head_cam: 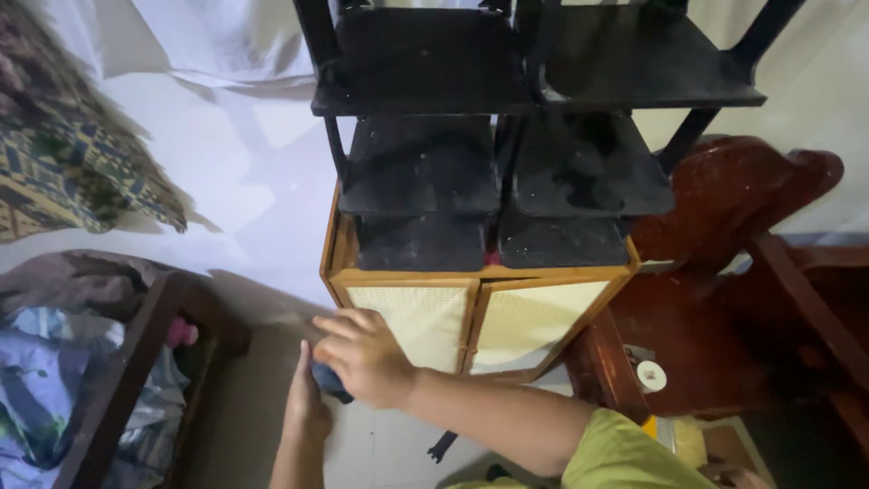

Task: The person wipes the surfaces of a black multi-tiered shoe rack using a blue cloth. They systematically clean the top shelf, middle shelves, and the bottom section of the rack.

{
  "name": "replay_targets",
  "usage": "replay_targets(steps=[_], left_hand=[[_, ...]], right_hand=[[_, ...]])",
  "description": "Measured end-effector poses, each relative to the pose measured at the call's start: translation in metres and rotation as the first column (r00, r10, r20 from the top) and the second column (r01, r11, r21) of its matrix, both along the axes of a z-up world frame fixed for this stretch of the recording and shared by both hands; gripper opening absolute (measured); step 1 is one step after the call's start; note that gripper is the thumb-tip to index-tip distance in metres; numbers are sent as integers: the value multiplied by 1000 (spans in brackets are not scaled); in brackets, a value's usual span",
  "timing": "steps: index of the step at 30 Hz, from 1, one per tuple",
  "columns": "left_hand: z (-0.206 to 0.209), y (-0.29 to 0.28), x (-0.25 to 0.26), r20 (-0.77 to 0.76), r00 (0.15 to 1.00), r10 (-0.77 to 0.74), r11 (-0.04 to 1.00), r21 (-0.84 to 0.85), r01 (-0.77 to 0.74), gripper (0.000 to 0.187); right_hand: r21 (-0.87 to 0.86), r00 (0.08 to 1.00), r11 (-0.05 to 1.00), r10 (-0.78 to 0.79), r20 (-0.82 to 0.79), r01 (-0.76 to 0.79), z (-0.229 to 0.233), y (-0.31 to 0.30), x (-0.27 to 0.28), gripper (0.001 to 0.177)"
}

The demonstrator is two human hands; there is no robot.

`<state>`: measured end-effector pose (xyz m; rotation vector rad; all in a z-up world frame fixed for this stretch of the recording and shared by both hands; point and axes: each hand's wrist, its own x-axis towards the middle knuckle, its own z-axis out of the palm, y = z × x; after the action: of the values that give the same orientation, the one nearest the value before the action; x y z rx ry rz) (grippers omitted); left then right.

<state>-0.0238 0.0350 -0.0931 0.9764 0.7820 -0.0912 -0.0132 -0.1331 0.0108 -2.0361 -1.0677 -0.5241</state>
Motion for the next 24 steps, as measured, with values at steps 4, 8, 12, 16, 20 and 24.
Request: replay_targets(steps=[4, 8, 12, 16, 20, 24], left_hand=[[70, -26, 1, 150, 977, -152, 904, -379, 199, 92], [124, -58, 8, 394, 844, -363, 803, -327, 498, 109], [175, -101, 28, 402, 646, -648, 753, 217, 620, 100], [227, -166, 37, 421, 551, -720, 493, 870, -21, 106], [281, -241, 51, 410, 267, -872, 212, 809, -548, 93], [316, -316, 87, 360, 226, -905, 121, 728, -675, 81]], right_hand=[[-50, 980, 999, -18, -197, 8, 19, -21, 7, 23], [-108, 905, 989, 47, -422, -102, 44, -81, 14, 50], [54, 885, 997, 75, -459, -56, 110, -165, 23, 50], [-41, 856, 914, -392, -337, 403, 208, -274, 9, 81], [146, 822, 815, -569, 19, 561, 288, -343, 46, 58], [23, 588, 773, -501, 635, 634, 340, -375, 156, 52]])
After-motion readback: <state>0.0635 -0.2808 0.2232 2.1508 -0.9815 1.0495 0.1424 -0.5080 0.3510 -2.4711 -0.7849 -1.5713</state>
